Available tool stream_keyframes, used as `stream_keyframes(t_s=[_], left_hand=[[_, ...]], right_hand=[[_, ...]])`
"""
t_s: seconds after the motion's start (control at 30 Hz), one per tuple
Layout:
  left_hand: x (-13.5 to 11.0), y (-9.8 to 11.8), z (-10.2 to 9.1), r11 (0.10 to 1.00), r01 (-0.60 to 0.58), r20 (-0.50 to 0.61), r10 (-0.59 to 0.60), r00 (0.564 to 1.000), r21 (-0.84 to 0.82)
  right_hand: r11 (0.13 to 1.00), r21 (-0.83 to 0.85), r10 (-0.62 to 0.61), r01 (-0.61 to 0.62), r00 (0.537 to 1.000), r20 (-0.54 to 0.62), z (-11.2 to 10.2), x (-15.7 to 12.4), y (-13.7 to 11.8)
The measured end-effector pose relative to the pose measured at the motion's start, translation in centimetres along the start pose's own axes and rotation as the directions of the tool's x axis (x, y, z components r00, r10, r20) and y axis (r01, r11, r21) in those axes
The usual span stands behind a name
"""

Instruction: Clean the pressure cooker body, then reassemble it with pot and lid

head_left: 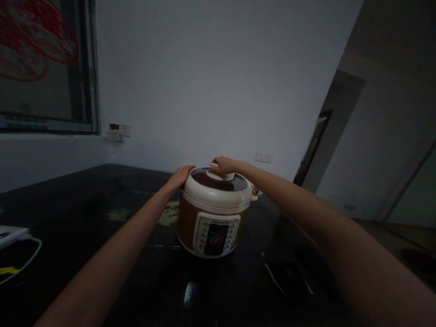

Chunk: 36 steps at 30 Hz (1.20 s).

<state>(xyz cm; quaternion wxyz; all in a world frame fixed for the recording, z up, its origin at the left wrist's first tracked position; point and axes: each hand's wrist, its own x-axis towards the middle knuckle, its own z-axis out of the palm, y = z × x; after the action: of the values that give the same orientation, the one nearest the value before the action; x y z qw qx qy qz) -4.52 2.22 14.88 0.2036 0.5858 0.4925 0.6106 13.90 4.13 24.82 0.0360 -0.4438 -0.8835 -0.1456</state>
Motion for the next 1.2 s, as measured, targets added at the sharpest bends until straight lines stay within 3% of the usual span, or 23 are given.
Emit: stream_keyframes(t_s=[0.1, 0.23, 0.43, 0.67, 0.93, 1.2], left_hand=[[0.1, -0.2, 0.0, 0.999, -0.003, 0.028, 0.002, 1.000, 0.033], [0.6, -0.9, 0.0, 0.999, 0.000, 0.037, -0.001, 0.999, 0.037], [1.0, -1.2, -0.1, 0.992, -0.061, 0.062, 0.054, 0.997, 0.108], [0.9, -1.1, -0.2, 0.981, -0.094, 0.089, 0.080, 0.993, 0.168], [0.9, -0.8, -0.3, 0.951, -0.087, 0.147, 0.045, 0.988, 0.296], [0.8, -1.3, -0.2, 0.983, -0.032, 0.100, 0.014, 0.995, 0.180]], right_hand=[[0.997, -0.009, 0.082, -0.082, 0.997, -0.005, 0.0, 0.3, -0.9], [0.984, -0.007, 0.176, -0.177, 0.979, -0.104, 0.9, 0.2, -2.0], [0.986, -0.029, 0.153, -0.163, 0.964, -0.219, 1.5, -0.3, -1.8], [0.990, -0.057, 0.115, -0.128, 0.974, -0.194, 1.4, -0.2, -1.6], [0.985, -0.162, 0.040, -0.053, 0.996, -0.077, 0.2, -0.3, -0.6], [0.973, -0.227, 0.035, -0.047, 0.998, -0.056, -0.3, -0.4, -0.6]])
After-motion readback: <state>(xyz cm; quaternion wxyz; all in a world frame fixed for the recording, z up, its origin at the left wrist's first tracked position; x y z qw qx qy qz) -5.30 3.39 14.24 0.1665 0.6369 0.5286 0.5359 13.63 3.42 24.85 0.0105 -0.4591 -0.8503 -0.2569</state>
